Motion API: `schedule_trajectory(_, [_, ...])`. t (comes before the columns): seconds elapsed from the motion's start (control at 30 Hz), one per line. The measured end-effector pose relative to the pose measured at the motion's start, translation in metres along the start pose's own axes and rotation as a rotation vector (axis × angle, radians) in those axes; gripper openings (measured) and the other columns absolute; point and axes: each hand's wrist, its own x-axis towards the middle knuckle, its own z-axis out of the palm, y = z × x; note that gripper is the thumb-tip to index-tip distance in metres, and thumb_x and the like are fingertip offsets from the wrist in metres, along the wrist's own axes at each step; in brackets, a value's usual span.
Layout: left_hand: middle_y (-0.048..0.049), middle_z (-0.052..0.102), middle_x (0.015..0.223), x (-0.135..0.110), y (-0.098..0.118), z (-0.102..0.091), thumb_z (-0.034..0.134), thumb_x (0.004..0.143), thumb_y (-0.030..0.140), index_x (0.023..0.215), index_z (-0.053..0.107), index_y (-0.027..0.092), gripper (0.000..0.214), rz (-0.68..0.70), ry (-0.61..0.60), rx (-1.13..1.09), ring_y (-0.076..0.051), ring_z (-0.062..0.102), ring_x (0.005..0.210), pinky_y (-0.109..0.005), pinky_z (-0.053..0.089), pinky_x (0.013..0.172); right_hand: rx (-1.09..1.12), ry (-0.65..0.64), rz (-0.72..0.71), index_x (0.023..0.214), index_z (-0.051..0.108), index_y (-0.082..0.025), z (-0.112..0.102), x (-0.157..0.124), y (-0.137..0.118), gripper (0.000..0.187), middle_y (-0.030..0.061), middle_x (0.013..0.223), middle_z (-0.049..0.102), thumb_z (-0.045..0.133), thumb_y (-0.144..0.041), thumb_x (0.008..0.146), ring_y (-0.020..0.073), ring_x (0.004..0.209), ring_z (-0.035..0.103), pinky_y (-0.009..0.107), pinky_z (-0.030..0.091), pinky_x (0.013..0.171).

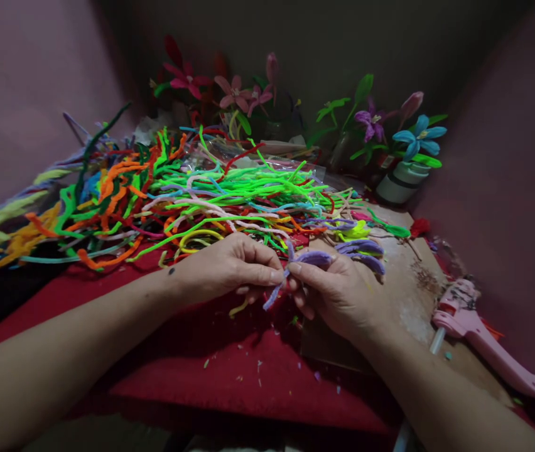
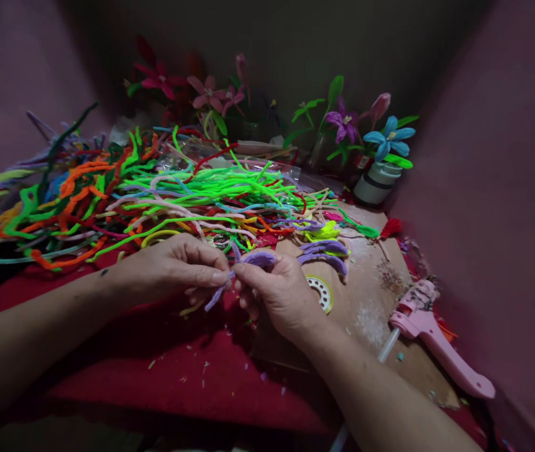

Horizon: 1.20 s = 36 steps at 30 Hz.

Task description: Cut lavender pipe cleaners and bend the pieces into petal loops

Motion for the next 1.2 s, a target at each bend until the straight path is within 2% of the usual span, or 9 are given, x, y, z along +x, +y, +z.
schedule_trajectory(0.2, [0.0019, 0.055, 0.051, 0.0, 0.006, -0.002, 0.053, 0.081, 0.028, 0.07, 0.06, 0.012, 0.02, -0.01, -0.034, 0.127, -0.006, 0.045, 0.044, -0.017, 0.036, 0.045, 0.046, -0.034, 0.027, 0.062, 0.059, -0.014, -0.004, 0.001, 0.003, 0.018, -0.0024, 0.053, 0.057, 0.065, -0.029, 0.07, 0.0057, 0.036, 0.047, 0.015, 0.035, 0.029])
schedule_trajectory(0.33, [0.0038, 0.05, 0.048, 0.001, 0.008, 0.004, 0.052, 0.075, 0.018, 0.063, 0.056, 0.012, 0.014, 0.016, 0.091, 0.232, -0.006, 0.044, 0.043, -0.016, 0.034, 0.042, 0.064, -0.034, 0.042, 0.063, 0.059, -0.015, -0.004, 0.003, 0.007, 0.018, -0.0028, 0.053, 0.057, 0.066, -0.03, 0.07, 0.0056, 0.036, 0.047, 0.014, 0.034, 0.027])
schedule_trajectory(0.43, [0.0053, 0.044, 0.043, 0.002, 0.009, 0.01, 0.05, 0.072, 0.016, 0.056, 0.049, 0.014, 0.017, 0.035, 0.195, 0.296, -0.005, 0.038, 0.039, -0.016, 0.027, 0.038, 0.061, -0.032, 0.019, 0.064, 0.059, -0.015, -0.004, 0.003, 0.009, 0.017, -0.0034, 0.053, 0.057, 0.066, -0.029, 0.071, 0.005, 0.035, 0.046, 0.013, 0.034, 0.027])
schedule_trajectory(0.53, [0.0057, 0.042, 0.043, 0.003, 0.009, 0.013, 0.049, 0.07, 0.016, 0.055, 0.046, 0.015, 0.015, 0.045, 0.247, 0.329, -0.005, 0.036, 0.039, -0.017, 0.025, 0.038, 0.054, -0.023, -0.012, 0.064, 0.059, -0.015, -0.003, 0.002, 0.011, 0.017, -0.0034, 0.054, 0.057, 0.065, -0.028, 0.072, 0.0046, 0.036, 0.046, 0.013, 0.034, 0.027])
schedule_trajectory(0.83, [0.0061, 0.039, 0.045, 0.006, 0.007, 0.012, 0.048, 0.066, 0.016, 0.053, 0.047, 0.014, 0.013, -0.007, 0.346, 0.363, -0.004, 0.032, 0.041, -0.017, 0.023, 0.039, 0.024, 0.013, -0.057, 0.067, 0.056, -0.016, 0.0, 0.001, 0.011, 0.017, -0.0043, 0.054, 0.055, 0.064, -0.028, 0.073, 0.0049, 0.038, 0.045, 0.013, 0.033, 0.03])
schedule_trajectory(1.0, [0.0058, 0.04, 0.045, 0.005, 0.007, 0.0, 0.049, 0.066, 0.015, 0.053, 0.05, 0.013, 0.013, 0.029, 0.438, 0.314, -0.004, 0.031, 0.041, -0.017, 0.023, 0.04, 0.007, 0.045, -0.111, 0.065, 0.054, -0.015, 0.002, -0.002, 0.005, 0.019, -0.0037, 0.055, 0.056, 0.064, -0.029, 0.074, 0.005, 0.038, 0.046, 0.014, 0.035, 0.031])
schedule_trajectory(1.2, [0.0047, 0.045, 0.049, 0.001, 0.01, -0.004, 0.051, 0.075, 0.022, 0.064, 0.057, 0.013, 0.015, 0.055, 0.384, 0.241, -0.004, 0.035, 0.043, -0.016, 0.025, 0.04, -0.063, 0.029, -0.151, 0.065, 0.054, -0.015, 0.0, -0.003, 0.004, 0.017, -0.0037, 0.052, 0.054, 0.063, -0.027, 0.075, 0.0057, 0.038, 0.045, 0.016, 0.036, 0.032])
